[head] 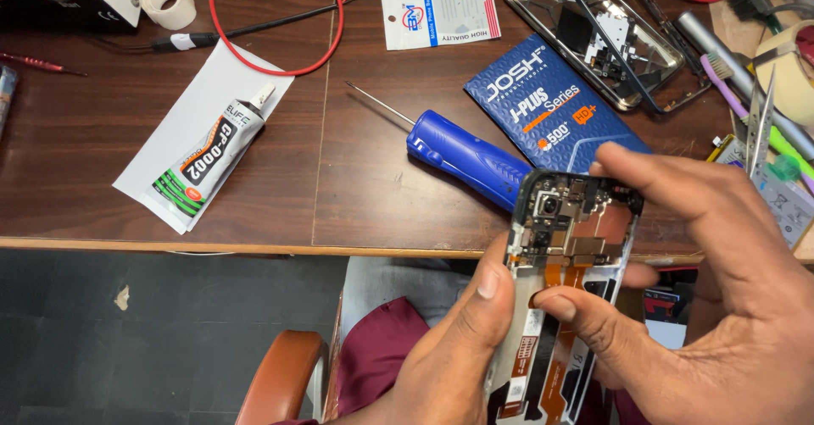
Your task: The person reassembles a disassembled Vivo smartphone at a repair workbench. They press the battery and internal components into the phone body, align and press the back cover onto the frame, press along the edges to seat it, power the phone on and see the boot logo, then use a long metal rod tool to press on the opened phone again.
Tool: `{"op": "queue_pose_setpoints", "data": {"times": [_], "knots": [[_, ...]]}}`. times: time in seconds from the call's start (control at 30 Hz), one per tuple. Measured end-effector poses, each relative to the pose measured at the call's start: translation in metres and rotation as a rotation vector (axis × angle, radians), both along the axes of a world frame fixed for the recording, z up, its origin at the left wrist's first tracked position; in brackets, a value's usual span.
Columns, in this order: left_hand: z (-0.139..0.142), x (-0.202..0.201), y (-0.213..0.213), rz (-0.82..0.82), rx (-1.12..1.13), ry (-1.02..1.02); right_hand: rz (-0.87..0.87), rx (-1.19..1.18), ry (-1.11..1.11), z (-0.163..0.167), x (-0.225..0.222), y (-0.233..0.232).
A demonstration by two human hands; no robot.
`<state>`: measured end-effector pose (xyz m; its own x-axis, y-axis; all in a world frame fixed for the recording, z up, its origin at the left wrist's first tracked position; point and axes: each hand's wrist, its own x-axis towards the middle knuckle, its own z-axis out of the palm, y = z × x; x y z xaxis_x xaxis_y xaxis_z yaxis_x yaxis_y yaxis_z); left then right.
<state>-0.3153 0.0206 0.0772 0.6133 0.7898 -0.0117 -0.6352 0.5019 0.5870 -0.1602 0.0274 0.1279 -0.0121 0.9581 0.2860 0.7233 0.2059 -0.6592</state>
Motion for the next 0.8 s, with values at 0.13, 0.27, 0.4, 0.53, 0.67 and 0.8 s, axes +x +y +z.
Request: {"op": "queue_pose_setpoints", "data": {"times": [0.13, 0.27, 0.4, 0.53, 0.67, 0.8], "knots": [[0.002, -0.001, 0.006, -0.023, 0.014, 0.094, 0.021, -0.083, 0.01, -0.008, 0.01, 0.002], [-0.003, -0.005, 0.01, -0.086, 0.12, 0.143, 0.173, -0.28, 0.421, -0.02, 0.03, 0.012], [-0.006, -0.003, 0.011, -0.114, 0.037, 0.104, 0.194, -0.505, 0.58, -0.028, 0.048, 0.017], [-0.008, -0.003, 0.012, -0.184, -0.12, 0.131, 0.125, -0.406, 0.497, -0.022, 0.047, 0.012], [-0.007, 0.001, 0.014, -0.109, -0.039, 0.133, 0.102, -0.143, 0.169, -0.011, 0.029, 0.013], [-0.008, 0.004, 0.019, -0.115, -0.024, 0.085, 0.073, 0.092, -0.233, 0.003, 0.017, 0.015]]}}
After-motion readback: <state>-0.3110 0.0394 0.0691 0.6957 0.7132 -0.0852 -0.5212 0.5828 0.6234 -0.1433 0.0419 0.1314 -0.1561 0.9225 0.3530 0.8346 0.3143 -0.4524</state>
